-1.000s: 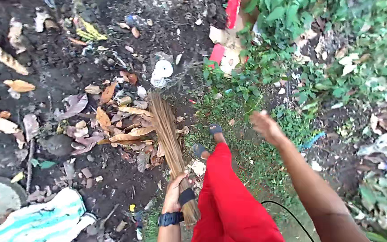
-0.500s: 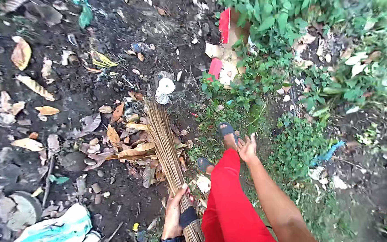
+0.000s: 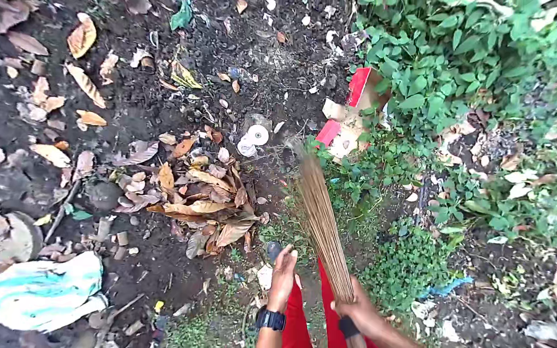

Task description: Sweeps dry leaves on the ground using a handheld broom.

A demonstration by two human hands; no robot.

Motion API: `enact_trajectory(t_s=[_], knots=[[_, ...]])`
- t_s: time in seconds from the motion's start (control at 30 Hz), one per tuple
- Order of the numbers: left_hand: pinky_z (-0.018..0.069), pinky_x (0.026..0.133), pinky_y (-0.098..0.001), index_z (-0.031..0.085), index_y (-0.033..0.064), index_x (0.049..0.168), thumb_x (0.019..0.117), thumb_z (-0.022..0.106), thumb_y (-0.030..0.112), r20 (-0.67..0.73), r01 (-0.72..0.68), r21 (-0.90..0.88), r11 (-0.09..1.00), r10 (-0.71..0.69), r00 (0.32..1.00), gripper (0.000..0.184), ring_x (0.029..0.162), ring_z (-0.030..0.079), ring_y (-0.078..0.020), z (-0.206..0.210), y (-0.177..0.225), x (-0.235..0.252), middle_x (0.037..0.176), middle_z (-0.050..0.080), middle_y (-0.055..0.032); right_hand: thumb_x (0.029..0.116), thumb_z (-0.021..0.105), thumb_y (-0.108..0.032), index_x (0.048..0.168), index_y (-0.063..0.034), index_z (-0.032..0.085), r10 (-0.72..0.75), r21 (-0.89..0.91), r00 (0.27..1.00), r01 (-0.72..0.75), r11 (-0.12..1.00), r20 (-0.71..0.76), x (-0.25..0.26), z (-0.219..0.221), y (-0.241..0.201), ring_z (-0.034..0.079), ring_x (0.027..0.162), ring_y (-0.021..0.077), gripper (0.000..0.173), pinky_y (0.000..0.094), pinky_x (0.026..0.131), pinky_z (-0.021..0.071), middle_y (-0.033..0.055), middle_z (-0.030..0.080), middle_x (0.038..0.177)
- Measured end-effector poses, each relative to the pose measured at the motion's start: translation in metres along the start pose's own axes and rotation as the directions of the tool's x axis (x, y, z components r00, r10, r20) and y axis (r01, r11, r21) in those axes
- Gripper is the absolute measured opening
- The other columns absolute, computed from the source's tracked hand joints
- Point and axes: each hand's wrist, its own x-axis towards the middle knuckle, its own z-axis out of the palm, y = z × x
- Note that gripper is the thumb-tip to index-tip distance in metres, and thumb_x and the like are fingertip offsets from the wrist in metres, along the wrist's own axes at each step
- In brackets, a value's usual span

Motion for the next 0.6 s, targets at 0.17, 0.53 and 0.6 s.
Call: enact_trajectory(t_s=[0.17,0.53,0.6], knots=[[0.0515,0.086,-0.0419,0.051,-0.0010,0.143,0.1059,0.053,0.013,-0.189,0.049,-0.161,0.986,-0.079,0.979,0.039,0.106,0.063,-0.0260,0.009,0.002,0.013,0.127,0.063,-0.0220,0.0887,0.073,-0.004,0.142,0.0066,0.044,0.151,-0.162,0.988,-0.146,0.976,0.017,0.125,0.020,-0.043,0.063,0.108,0.0320,0.062,0.0489,0.094,0.0528,0.0253,0.061,0.123],[0.0529,0.092,-0.0411,0.054,-0.0132,0.129,0.1000,0.050,0.000,-0.508,-0.065,-0.318,0.946,-0.111,0.854,0.032,0.105,0.063,-0.0274,0.006,-0.019,0.020,0.123,0.060,-0.0267,0.0924,0.067,-0.004,0.139,0.0010,0.042,0.187,-0.062,0.982,-0.186,0.981,0.014,0.103,-0.014,-0.086,0.062,0.073,0.0216,0.053,0.0396,0.066,0.0552,0.0147,0.061,0.093],[0.0532,0.090,-0.0381,0.054,-0.0133,0.129,0.1003,0.051,-0.001,-0.494,-0.062,-0.300,0.952,-0.099,0.864,0.031,0.102,0.063,-0.0249,0.014,-0.011,0.019,0.121,0.061,-0.0257,0.0883,0.068,0.000,0.137,0.0035,0.045,0.155,-0.139,0.985,-0.144,0.980,0.076,0.160,0.013,-0.091,0.061,0.079,0.0234,0.054,0.0421,0.071,0.0544,0.0172,0.061,0.100]])
